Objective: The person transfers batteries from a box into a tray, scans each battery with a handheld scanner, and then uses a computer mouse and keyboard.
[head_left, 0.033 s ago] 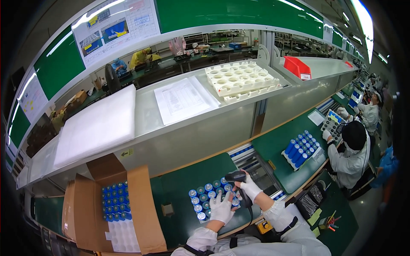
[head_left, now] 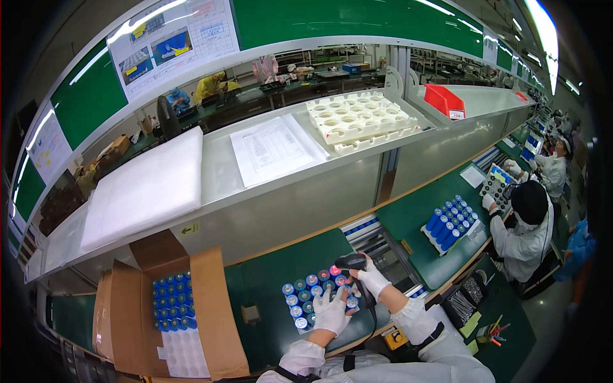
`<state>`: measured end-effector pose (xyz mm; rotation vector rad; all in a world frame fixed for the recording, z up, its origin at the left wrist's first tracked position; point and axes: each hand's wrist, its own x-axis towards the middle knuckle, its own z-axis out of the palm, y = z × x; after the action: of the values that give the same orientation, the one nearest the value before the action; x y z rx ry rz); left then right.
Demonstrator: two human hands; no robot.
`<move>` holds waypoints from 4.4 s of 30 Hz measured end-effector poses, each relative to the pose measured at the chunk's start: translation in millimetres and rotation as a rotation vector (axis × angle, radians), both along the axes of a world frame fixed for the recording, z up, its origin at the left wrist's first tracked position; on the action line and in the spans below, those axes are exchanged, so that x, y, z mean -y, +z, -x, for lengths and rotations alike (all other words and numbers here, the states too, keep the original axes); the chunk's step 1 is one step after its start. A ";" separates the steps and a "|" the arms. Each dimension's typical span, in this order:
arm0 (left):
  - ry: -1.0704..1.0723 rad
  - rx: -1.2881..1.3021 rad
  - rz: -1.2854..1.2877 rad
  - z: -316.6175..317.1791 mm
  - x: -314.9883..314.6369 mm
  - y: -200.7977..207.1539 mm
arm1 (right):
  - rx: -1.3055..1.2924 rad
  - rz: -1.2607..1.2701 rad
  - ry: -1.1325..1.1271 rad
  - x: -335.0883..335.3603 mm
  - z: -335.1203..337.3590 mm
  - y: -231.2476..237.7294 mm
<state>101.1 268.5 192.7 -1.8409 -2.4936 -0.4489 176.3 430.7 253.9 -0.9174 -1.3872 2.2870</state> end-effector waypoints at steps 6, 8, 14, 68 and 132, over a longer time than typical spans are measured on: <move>0.026 -0.008 0.024 1.1 1.8 0.0 | 0.009 0.016 0.036 0.2 -3.7 0.5; 0.032 0.004 0.001 1.8 2.9 0.5 | 0.029 0.034 0.068 4.5 -13.3 -0.4; 0.003 0.012 0.020 1.9 0.8 -2.1 | 0.102 0.046 0.134 5.6 -32.2 -9.2; 1.321 0.482 -0.533 -144.4 332.3 -14.1 | -0.148 -1.073 0.926 114.6 -51.4 -77.1; 3.554 0.315 -0.211 -383.0 597.7 -181.2 | -1.047 -1.204 1.607 578.6 -55.5 -244.9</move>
<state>484.1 -329.2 11.5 -3.0706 1.3204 0.2058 231.9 -147.9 9.0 1.9501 -2.4367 1.1359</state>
